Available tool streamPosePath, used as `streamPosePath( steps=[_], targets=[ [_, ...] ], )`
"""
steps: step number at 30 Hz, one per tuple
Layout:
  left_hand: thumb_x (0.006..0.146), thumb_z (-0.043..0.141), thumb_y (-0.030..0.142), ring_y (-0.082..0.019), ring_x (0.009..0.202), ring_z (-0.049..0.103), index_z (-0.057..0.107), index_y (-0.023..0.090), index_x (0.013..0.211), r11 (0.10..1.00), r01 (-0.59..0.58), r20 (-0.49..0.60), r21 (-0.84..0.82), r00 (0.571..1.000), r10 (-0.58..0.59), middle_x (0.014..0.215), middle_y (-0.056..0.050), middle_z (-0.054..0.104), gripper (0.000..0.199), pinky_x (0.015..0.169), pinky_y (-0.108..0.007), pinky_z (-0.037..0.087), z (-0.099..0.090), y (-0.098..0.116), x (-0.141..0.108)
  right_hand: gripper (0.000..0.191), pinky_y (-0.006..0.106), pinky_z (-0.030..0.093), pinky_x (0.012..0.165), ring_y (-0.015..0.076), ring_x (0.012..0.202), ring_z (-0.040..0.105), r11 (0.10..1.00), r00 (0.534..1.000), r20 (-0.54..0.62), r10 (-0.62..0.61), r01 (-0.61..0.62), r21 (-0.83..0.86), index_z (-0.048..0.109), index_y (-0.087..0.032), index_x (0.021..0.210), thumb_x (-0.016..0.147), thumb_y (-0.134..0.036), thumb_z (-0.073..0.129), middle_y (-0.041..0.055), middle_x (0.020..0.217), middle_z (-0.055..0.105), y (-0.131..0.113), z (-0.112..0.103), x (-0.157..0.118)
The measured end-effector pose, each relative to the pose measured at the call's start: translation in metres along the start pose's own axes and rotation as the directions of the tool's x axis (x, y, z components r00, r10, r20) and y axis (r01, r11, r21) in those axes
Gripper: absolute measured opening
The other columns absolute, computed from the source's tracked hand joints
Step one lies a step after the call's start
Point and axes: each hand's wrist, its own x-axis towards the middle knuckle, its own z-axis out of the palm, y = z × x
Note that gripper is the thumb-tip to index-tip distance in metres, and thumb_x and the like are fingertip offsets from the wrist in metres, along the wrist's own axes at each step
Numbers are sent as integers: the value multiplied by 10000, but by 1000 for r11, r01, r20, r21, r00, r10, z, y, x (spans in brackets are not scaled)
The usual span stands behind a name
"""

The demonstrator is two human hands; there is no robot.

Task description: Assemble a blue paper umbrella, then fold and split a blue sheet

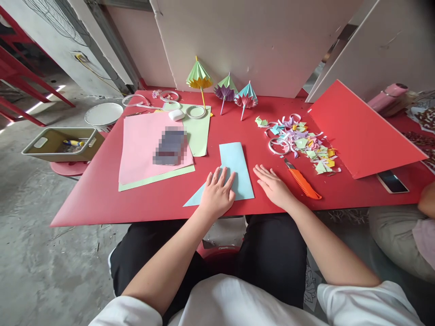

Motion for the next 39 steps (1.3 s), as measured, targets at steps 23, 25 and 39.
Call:
streamPosePath(
  steps=[23, 25, 39],
  targets=[
    [925, 220, 403, -278, 1335, 234, 240, 142, 1413, 1000, -3, 31, 13, 1000, 3, 1433, -65, 326, 553, 1085, -462, 184, -1, 0, 0, 497, 436, 207, 1104, 205, 1349, 229, 953, 988, 46, -146, 153, -262, 314, -106, 1384, 912, -228, 219, 94, 1455, 264, -27, 37, 72],
    [926, 225, 398, -283, 1331, 239, 249, 130, 1408, 1000, -2, 30, 2, 1000, 2, 1430, -68, 332, 552, 1082, -470, 189, -1, -1, 0, 498, 430, 202, 1107, 198, 1349, 230, 950, 985, 48, -164, 171, -263, 312, -101, 1384, 915, -228, 205, 91, 1455, 265, -27, 37, 73],
    [878, 201, 606, -260, 1363, 144, 178, 130, 1423, 989, 37, -6, -144, 999, -38, 1483, -108, 181, 724, 1097, -440, 198, 7, -4, 31, 579, 440, 180, 1117, 204, 1365, 174, 938, 984, 81, -161, 178, -299, 197, -95, 1420, 906, -351, 273, 102, 1464, 245, -23, 44, 74]
  ],
)
